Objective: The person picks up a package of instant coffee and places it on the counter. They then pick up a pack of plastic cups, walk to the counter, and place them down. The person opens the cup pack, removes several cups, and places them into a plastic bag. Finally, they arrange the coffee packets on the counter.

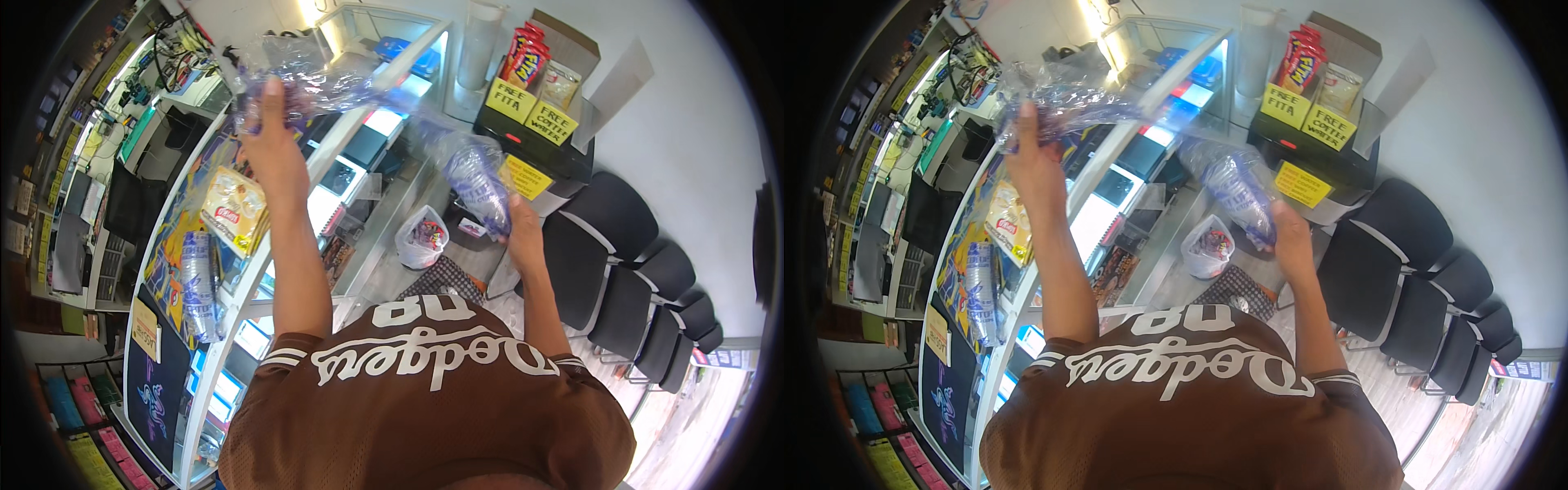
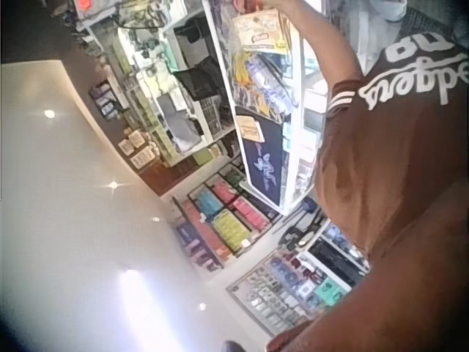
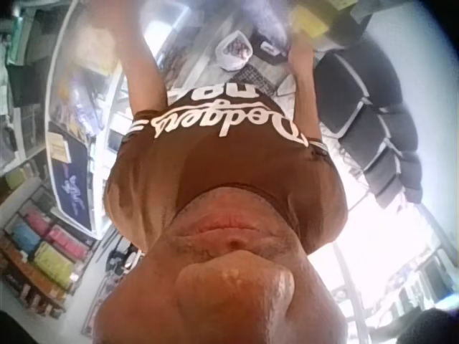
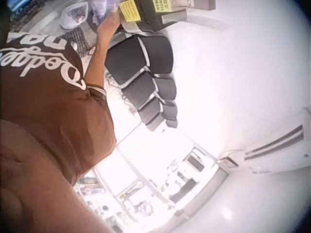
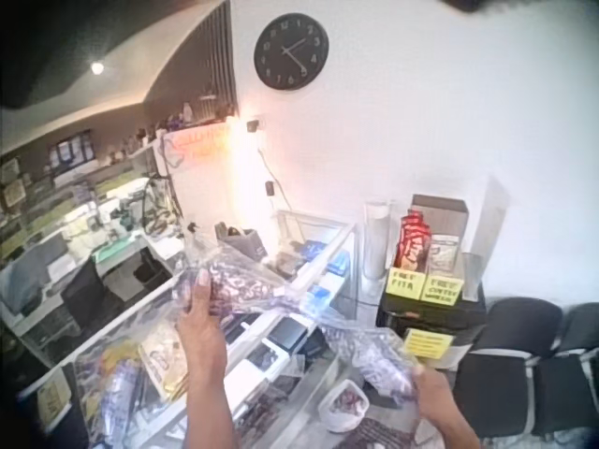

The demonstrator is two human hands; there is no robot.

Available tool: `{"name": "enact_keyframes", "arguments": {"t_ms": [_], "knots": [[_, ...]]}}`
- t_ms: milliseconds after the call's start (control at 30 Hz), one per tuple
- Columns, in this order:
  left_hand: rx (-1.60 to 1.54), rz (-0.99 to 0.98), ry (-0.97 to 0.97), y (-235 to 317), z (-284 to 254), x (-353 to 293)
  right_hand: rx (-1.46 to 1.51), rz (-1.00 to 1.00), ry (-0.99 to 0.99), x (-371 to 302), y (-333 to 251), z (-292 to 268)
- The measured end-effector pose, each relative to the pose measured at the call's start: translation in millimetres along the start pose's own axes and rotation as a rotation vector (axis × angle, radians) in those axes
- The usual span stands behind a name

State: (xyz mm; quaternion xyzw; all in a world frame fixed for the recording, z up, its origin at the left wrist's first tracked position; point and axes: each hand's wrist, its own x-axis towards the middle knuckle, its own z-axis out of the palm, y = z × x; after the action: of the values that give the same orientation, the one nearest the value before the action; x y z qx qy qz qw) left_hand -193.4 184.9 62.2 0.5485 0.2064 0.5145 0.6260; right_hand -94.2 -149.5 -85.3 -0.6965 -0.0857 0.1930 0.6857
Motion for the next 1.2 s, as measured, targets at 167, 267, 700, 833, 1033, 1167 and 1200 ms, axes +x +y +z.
{"name": "enact_keyframes", "arguments": {"t_ms": [167,267,700,833,1033,1167,1200], "knots": [[-0.187,-0.078,-0.026,-46,16,-18,-0.568,-0.368,0.464,29,9,-124],[-0.287,-0.368,0.025,-103,7,-74,-0.351,-0.406,0.530,29,-72,-163],[-0.660,-1.275,-0.168,-310,-7,-214,-0.950,-0.774,0.037,16,-235,-43],[-0.640,-1.295,-0.221,-345,0,-219,-0.874,-0.973,-0.005,39,-212,-23],[-0.694,-1.302,-0.238,-365,-19,-208,-0.944,-0.769,-0.183,37,-204,12],[-0.766,-1.304,-0.335,-356,-28,-201,-0.792,-0.779,-0.054,29,-211,2],[-0.766,-1.289,-0.391,-347,-16,-207,-0.767,-0.813,-0.023,20,-230,-14]]}}
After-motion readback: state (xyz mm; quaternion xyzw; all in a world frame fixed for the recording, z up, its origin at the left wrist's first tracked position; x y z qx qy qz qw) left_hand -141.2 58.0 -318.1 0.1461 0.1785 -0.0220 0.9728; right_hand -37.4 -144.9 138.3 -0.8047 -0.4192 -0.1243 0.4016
